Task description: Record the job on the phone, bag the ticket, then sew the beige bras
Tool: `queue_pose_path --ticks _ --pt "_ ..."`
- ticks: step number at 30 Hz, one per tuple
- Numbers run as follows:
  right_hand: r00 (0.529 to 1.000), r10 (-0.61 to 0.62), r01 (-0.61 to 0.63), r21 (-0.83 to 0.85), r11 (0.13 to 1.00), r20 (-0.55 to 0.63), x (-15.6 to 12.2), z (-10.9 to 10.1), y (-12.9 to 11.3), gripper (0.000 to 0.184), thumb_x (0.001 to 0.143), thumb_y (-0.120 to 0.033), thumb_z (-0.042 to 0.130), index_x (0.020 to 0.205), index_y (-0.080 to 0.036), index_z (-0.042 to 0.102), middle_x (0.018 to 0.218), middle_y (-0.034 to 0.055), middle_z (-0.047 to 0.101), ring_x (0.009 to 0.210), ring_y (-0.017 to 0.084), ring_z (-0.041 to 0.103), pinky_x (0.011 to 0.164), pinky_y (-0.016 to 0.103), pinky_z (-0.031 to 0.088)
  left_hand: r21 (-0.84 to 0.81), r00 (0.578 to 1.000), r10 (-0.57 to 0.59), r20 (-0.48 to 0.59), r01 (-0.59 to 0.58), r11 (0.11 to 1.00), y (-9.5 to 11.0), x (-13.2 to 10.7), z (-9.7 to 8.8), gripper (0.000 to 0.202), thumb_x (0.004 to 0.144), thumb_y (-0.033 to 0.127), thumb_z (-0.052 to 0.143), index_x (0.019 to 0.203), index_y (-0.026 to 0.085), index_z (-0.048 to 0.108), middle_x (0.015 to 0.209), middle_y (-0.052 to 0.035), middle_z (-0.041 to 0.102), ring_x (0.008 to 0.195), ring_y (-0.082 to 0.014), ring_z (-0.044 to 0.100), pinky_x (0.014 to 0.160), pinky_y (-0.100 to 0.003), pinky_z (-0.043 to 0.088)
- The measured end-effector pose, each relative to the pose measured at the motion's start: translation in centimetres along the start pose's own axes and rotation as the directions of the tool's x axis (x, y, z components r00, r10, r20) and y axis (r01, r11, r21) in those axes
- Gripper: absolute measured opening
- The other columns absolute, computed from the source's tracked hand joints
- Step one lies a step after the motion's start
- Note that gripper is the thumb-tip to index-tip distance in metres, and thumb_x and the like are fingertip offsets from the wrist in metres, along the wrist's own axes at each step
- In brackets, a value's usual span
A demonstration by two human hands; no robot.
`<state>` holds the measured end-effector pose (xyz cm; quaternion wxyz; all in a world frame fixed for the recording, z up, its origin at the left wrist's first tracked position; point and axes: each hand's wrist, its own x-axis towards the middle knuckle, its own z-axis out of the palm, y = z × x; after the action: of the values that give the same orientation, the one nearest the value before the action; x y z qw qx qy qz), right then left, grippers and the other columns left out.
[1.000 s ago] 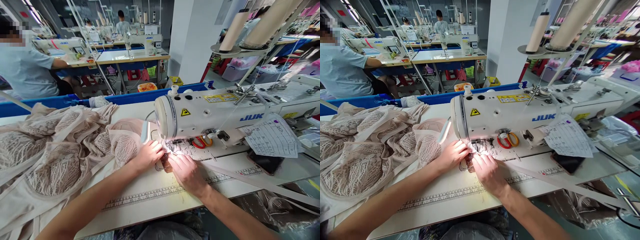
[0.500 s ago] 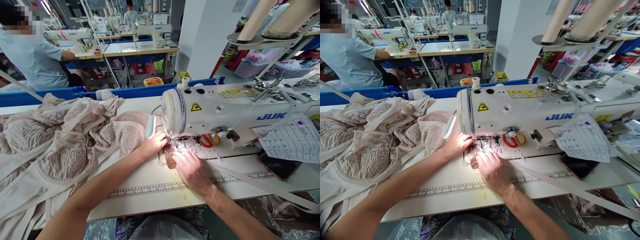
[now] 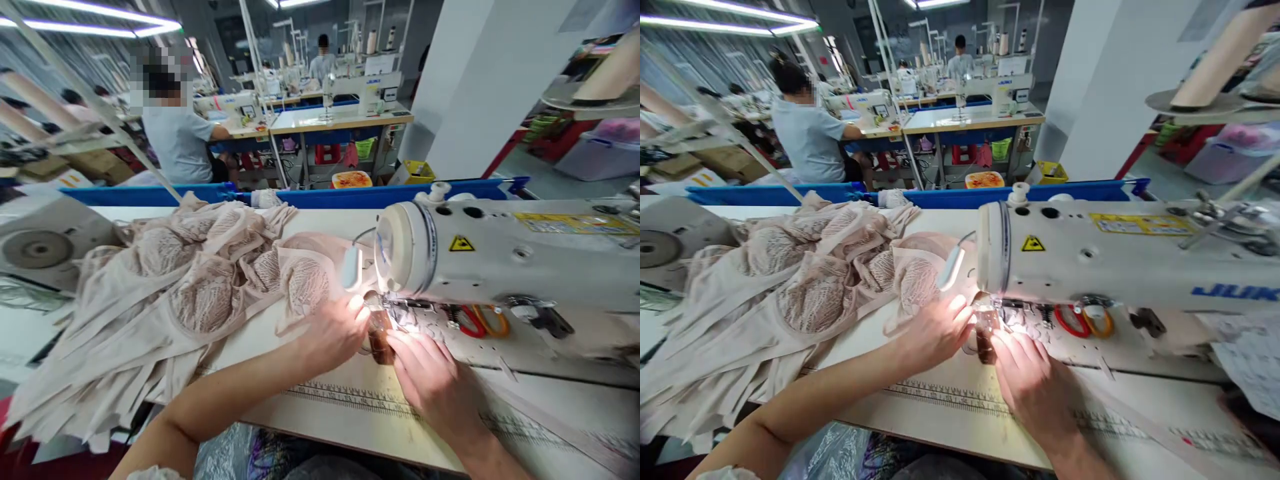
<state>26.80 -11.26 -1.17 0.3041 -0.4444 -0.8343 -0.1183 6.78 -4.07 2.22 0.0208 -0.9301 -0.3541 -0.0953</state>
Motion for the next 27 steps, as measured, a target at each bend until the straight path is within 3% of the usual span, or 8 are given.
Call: queue_pose_path --ticks 3,5,11,13,16,18,23,27 --pt "0.999 -0.041 0.041 0.016 0.999 -0.014 0.1 0.3 0.1 0.031 0.090 -0.008 0.044 0.114 -0.014 0.062 0.104 0.0103 0.068 0.096 0.024 0.062 0.086 0.041 0.048 0.077 0.966 -0.201 0.163 0.191 0.979 -1.0 -1.3 0.8 0.015 0.089 0.011 0.045 0.089 0.011 0.060 0.081 -0.0111 0.061 0.065 -0.0216 0.060 0.050 -0.031 0.048" --pt "0.997 -0.063 0.064 0.027 0.998 -0.040 0.1 0.6 0.1 0.030 0.090 -0.008 0.043 0.113 -0.014 0.061 0.103 0.0101 0.068 0.094 0.024 0.062 0.086 0.041 0.048 0.117 0.941 -0.293 0.172 0.276 0.954 -2.8 -0.9 1.4 0.019 0.082 0.002 0.047 0.093 0.009 0.060 0.086 -0.0136 0.063 0.071 -0.0243 0.064 0.055 -0.032 0.052" --pt "0.987 -0.118 0.121 0.019 0.993 -0.106 -0.1 1.3 0.2 0.027 0.092 -0.007 0.040 0.109 -0.011 0.061 0.101 0.0110 0.067 0.092 0.023 0.062 0.087 0.040 0.047 -0.039 0.954 -0.290 -0.078 0.288 0.957 -8.8 0.9 -0.6 0.032 0.095 0.016 0.045 0.125 0.023 0.053 0.129 -0.0075 0.058 0.116 -0.0190 0.057 0.095 -0.030 0.050" --pt "0.983 -0.135 0.138 0.012 0.990 -0.121 -0.1 1.4 0.4 0.027 0.092 -0.008 0.039 0.109 -0.011 0.060 0.101 0.0111 0.067 0.092 0.023 0.062 0.087 0.038 0.046 -0.093 0.836 -0.511 -0.199 0.503 0.859 -10.7 0.0 -1.7 0.027 0.098 0.024 0.042 0.123 0.022 0.054 0.127 -0.0095 0.058 0.117 -0.0215 0.056 0.097 -0.033 0.049" --pt "0.978 -0.160 0.161 -0.004 0.987 -0.131 0.1 1.6 0.6 0.027 0.093 -0.010 0.038 0.107 -0.012 0.060 0.100 0.0103 0.067 0.090 0.022 0.062 0.085 0.037 0.047 -0.135 0.574 -0.772 -0.272 0.772 0.621 -13.2 -2.4 -2.3 0.030 0.094 0.035 0.052 0.112 0.011 0.055 0.115 -0.0215 0.059 0.113 -0.0356 0.057 0.088 -0.046 0.051" --pt "0.975 -0.173 0.173 -0.011 0.985 -0.137 0.2 1.7 0.6 0.027 0.093 -0.011 0.037 0.106 -0.014 0.061 0.099 0.0095 0.067 0.090 0.022 0.062 0.083 0.036 0.048 -0.200 0.490 -0.837 -0.243 0.819 0.537 -14.3 -3.9 -1.9 0.027 0.086 0.034 0.062 0.098 0.011 0.057 0.094 -0.0197 0.063 0.099 -0.0380 0.062 0.079 -0.046 0.051" --pt "0.977 -0.146 0.150 0.013 0.989 -0.153 0.4 1.8 0.6 0.027 0.093 -0.012 0.037 0.104 -0.016 0.061 0.097 0.0089 0.067 0.088 0.021 0.064 0.077 0.033 0.052 -0.532 0.386 -0.888 -0.250 0.712 0.459 -15.6 -5.5 -1.2 0.014 0.075 0.017 0.064 0.073 0.019 0.050 0.066 -0.0029 0.054 0.080 -0.0250 0.061 0.076 -0.034 0.046" --pt "0.985 -0.123 0.130 0.058 0.990 -0.121 0.6 1.3 0.4 0.029 0.091 -0.010 0.038 0.104 -0.017 0.062 0.098 0.0085 0.067 0.087 0.021 0.065 0.077 0.033 0.054 -0.840 0.219 -0.919 -0.329 0.377 0.391 -16.7 -6.7 -3.1 0.021 0.077 0.026 0.060 0.068 0.021 0.042 0.062 0.0041 0.041 0.064 -0.0157 0.048 0.065 -0.026 0.041"
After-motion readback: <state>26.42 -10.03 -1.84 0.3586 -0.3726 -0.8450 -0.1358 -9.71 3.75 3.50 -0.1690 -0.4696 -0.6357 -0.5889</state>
